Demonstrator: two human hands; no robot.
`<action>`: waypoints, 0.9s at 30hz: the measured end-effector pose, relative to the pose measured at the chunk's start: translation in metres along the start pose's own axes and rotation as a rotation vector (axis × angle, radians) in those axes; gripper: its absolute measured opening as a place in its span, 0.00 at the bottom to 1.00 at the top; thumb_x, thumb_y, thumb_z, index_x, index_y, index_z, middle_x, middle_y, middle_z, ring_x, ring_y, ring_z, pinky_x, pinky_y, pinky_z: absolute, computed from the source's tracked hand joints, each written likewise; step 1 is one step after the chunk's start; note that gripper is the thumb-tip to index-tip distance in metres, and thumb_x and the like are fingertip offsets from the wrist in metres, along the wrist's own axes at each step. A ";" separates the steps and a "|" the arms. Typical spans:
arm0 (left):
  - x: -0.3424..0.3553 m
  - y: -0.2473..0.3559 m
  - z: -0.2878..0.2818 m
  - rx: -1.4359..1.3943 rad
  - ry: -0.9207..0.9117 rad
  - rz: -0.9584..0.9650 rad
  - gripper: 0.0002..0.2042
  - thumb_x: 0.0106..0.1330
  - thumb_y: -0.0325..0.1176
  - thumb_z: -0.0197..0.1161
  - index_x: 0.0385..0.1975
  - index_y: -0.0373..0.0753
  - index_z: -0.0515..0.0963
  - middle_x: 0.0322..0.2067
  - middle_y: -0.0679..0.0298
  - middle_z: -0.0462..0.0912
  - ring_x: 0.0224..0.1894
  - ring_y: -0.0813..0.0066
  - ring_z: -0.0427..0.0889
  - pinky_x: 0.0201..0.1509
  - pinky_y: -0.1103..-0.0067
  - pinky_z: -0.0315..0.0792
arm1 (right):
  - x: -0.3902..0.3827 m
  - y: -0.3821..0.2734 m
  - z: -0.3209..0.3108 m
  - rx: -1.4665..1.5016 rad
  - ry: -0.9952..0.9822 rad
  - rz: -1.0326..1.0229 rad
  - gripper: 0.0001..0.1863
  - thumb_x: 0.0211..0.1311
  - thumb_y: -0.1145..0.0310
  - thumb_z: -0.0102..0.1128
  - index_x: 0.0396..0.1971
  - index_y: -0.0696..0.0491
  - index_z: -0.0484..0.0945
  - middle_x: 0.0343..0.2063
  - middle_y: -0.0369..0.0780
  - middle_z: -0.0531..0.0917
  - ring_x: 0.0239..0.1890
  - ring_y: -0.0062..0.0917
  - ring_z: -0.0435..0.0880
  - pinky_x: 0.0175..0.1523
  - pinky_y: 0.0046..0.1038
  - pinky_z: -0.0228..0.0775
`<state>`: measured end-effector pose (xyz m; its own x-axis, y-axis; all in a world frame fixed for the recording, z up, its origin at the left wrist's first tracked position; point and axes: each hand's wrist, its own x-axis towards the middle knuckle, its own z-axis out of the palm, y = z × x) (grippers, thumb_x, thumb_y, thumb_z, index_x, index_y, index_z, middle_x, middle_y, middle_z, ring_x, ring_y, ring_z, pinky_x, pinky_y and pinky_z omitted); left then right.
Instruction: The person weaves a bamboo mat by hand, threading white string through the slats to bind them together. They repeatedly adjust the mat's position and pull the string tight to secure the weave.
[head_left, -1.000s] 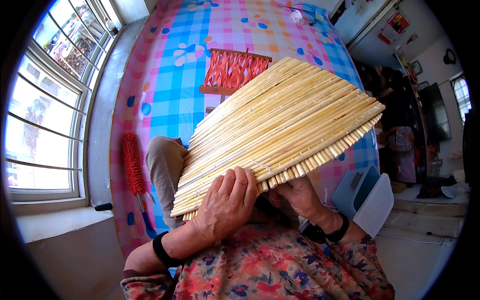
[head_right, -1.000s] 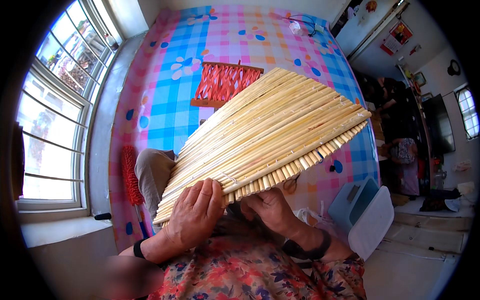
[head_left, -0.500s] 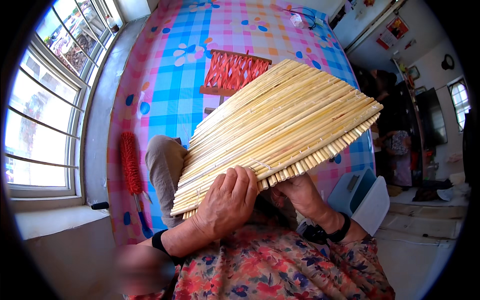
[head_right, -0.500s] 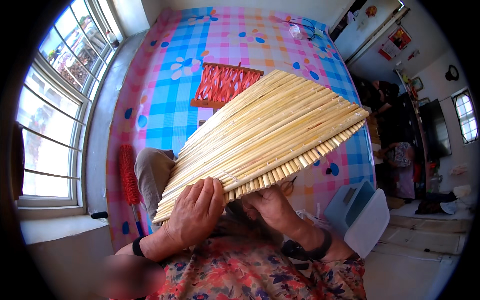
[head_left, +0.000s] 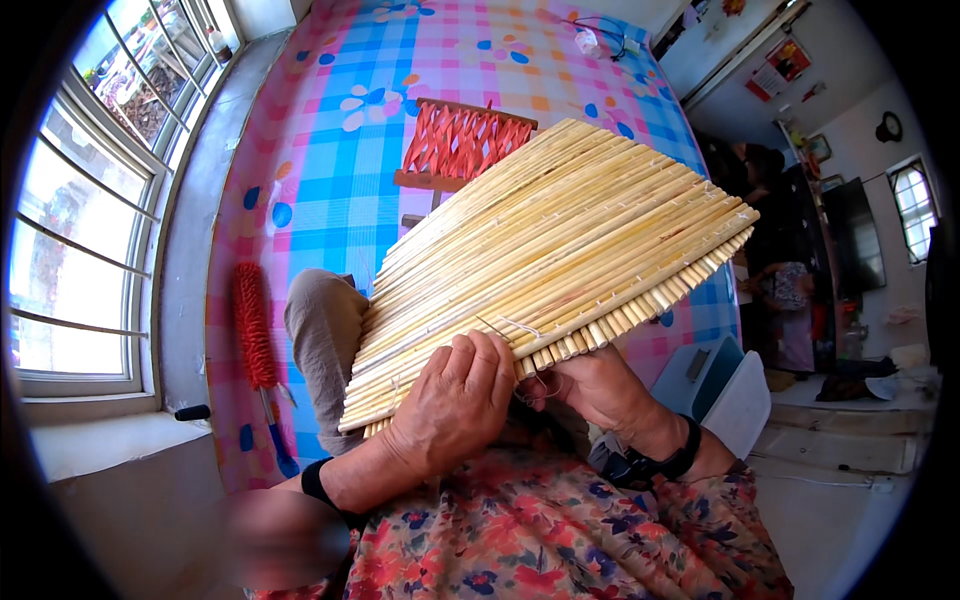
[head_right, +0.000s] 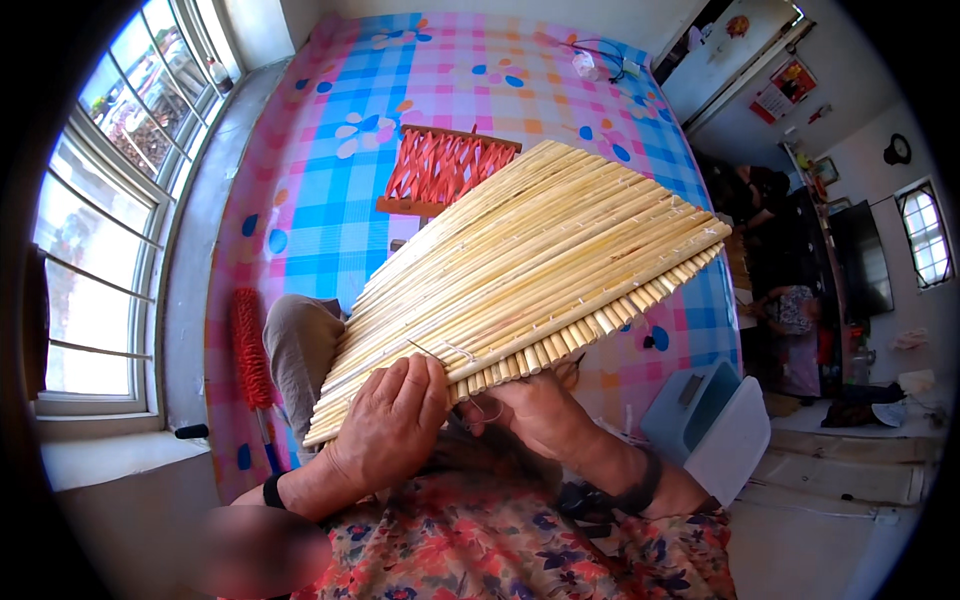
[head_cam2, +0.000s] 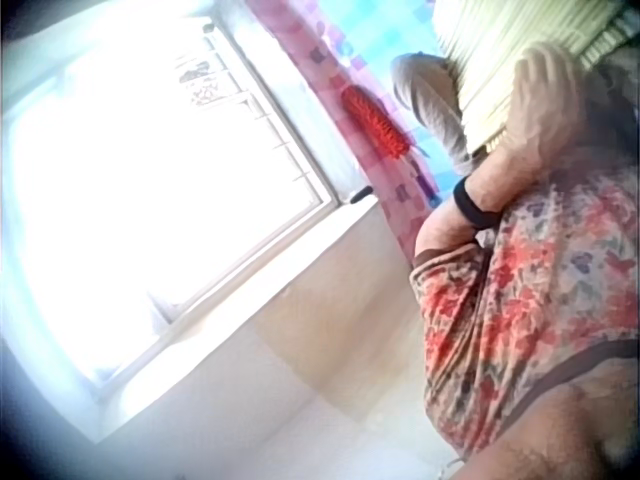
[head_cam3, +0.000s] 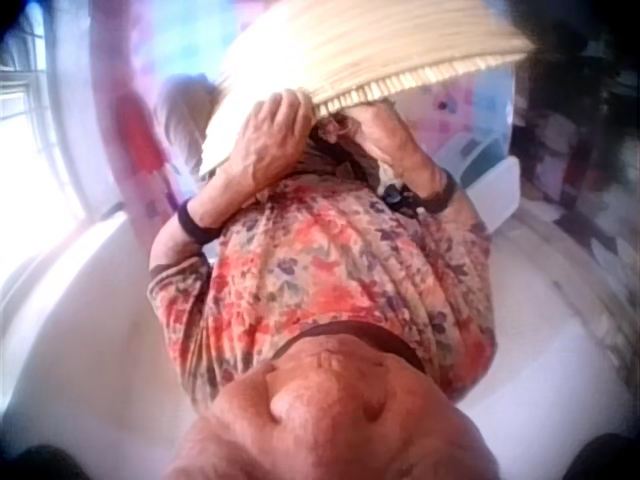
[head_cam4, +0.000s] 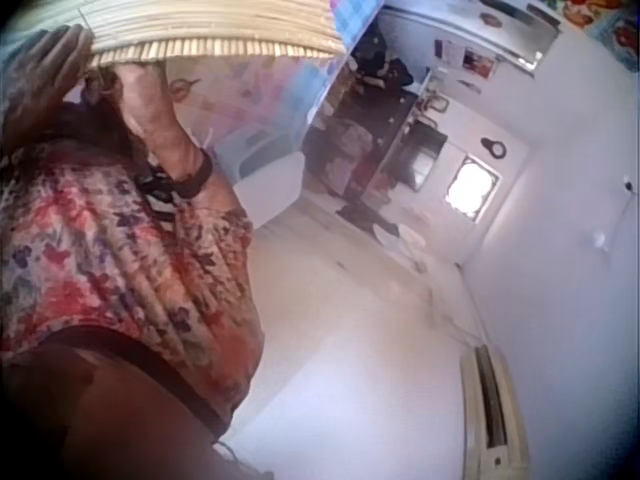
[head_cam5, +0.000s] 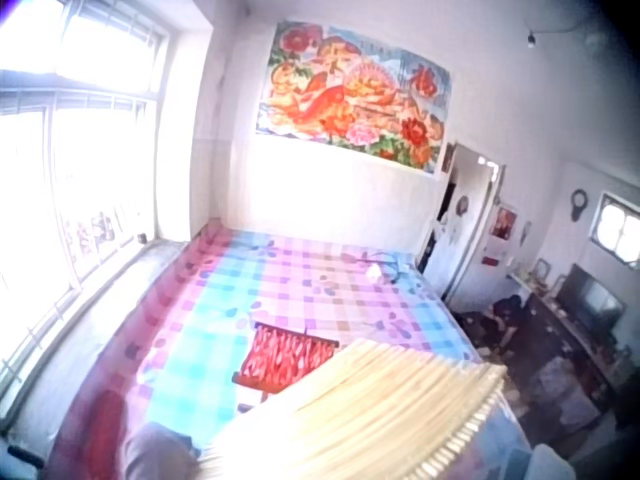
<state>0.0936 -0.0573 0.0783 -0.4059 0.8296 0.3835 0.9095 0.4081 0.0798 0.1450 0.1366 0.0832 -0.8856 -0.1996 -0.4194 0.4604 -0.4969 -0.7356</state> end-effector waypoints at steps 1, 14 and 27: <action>0.000 -0.001 0.000 -0.005 0.002 -0.002 0.22 0.54 0.30 0.53 0.46 0.19 0.69 0.41 0.46 0.74 0.42 0.59 0.75 0.42 0.73 0.72 | 0.000 0.000 -0.003 0.022 -0.031 0.011 0.12 0.68 0.71 0.48 0.48 0.57 0.73 0.36 0.39 0.79 0.33 0.24 0.79 0.35 0.27 0.73; 0.009 -0.042 -0.035 0.171 0.009 -0.008 0.18 0.55 0.31 0.55 0.45 0.31 0.72 0.40 0.58 0.74 0.42 0.69 0.73 0.44 0.72 0.67 | 0.012 -0.018 -0.002 -1.102 -0.010 -0.528 0.16 0.66 0.67 0.55 0.51 0.59 0.74 0.42 0.47 0.82 0.47 0.34 0.80 0.53 0.32 0.71; -0.033 -0.076 -0.023 0.163 0.134 0.031 0.19 0.51 0.31 0.58 0.44 0.32 0.73 0.42 0.58 0.75 0.49 0.64 0.74 0.53 0.68 0.67 | -0.022 -0.062 0.064 -1.227 -0.178 -0.413 0.09 0.63 0.67 0.57 0.37 0.57 0.79 0.31 0.44 0.81 0.34 0.36 0.81 0.40 0.30 0.72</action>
<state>0.0398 -0.1246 0.0802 -0.3523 0.7889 0.5035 0.8902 0.4486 -0.0800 0.1319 0.1173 0.1718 -0.9265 -0.3741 -0.0408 -0.1741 0.5223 -0.8348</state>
